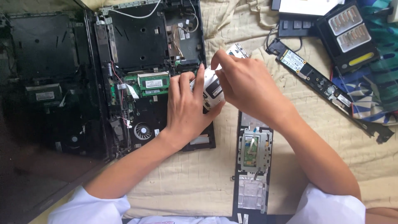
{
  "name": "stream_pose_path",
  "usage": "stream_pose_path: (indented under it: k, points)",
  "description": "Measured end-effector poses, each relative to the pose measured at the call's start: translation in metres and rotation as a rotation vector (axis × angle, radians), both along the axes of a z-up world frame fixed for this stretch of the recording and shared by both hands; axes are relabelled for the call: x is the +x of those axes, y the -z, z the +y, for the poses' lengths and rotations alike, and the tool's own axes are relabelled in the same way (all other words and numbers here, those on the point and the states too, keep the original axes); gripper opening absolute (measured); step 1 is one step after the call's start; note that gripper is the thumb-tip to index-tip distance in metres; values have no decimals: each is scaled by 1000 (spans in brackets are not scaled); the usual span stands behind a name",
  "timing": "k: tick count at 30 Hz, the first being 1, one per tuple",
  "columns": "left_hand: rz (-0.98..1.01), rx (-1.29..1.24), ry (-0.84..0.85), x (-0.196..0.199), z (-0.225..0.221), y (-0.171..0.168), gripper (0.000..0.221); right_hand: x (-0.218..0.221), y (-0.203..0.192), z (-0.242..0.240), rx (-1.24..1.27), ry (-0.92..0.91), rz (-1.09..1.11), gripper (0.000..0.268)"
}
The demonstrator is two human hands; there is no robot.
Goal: Using a prying tool to remove a component from a mobile phone frame during disassembly.
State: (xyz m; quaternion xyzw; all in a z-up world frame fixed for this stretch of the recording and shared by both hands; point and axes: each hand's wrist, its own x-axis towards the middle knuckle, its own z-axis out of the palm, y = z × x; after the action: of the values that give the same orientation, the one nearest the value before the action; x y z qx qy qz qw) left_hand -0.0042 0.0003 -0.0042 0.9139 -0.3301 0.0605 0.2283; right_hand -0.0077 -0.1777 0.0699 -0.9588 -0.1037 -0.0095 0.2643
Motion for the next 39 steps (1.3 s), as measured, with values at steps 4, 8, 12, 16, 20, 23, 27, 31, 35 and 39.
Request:
stream_pose_path:
  k: [4,8,12,16,20,23,27,31,35,39]
  points:
    - [20,-21,-3,-1,0,-1,87,1,-2,7,56,34,-13,16]
    - [24,-25,-2,0,0,-1,86,6,-3,9,57,69,10,16]
    - [48,-25,-2,0,0,-3,86,4,-7,11,113,92,12,17]
    - [35,-41,6,-2,-1,-4,87,3,-24,-9,151,48,127,30]
    - [64,-37,26,4,0,-8,86,-1,-53,-56,148,19,44,32]
    - [87,-31,47,0,1,-12,85,-20,-62,-89,70,82,-22,28]
    - [115,-17,47,2,1,-10,86,-30,-54,-125,113,242,203,24]
    - [145,-63,79,3,0,-18,70,-33,-39,-136,94,276,283,21]
    - [150,-14,82,3,1,-16,75,-29,-25,-137,-28,360,482,19]
    - [149,29,86,4,2,-13,79,-15,-27,-123,-309,350,643,21]
